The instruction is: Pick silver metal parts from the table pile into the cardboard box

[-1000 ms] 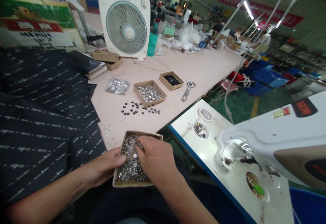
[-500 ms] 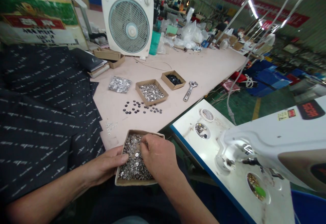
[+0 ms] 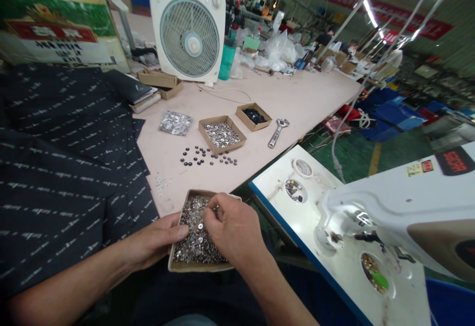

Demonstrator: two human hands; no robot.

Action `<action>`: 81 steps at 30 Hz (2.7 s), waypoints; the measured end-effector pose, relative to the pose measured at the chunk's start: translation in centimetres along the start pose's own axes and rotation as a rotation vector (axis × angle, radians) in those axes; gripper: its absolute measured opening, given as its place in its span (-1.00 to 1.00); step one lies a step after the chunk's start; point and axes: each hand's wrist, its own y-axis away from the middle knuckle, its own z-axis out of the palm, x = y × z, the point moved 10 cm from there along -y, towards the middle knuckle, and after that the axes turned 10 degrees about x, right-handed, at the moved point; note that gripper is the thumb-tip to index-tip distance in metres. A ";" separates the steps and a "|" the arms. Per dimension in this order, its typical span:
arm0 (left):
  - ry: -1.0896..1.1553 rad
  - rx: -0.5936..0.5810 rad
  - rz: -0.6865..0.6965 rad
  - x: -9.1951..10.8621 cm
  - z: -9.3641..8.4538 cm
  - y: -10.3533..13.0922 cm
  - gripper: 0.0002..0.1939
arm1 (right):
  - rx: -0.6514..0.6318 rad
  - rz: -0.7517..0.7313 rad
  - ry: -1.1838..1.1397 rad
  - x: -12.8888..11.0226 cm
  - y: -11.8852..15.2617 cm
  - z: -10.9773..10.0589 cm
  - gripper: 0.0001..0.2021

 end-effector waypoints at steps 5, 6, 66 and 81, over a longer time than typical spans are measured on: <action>0.014 -0.018 0.012 0.1 0.1 0.0 -0.35 | -0.077 0.261 -0.581 2.0 1.0 0.0 -0.85; 0.017 -0.021 0.015 0.1 0.0 0.0 -0.36 | -0.096 0.338 -0.757 2.5 1.2 0.4 -0.84; -0.003 -0.008 0.006 -0.2 -0.1 0.0 -0.36 | 0.000 -0.309 0.381 -2.1 -0.3 1.5 -0.83; -0.010 -0.001 0.013 -0.2 -0.3 -0.2 -0.33 | -0.012 -0.088 -0.008 -0.7 -0.7 0.7 -0.87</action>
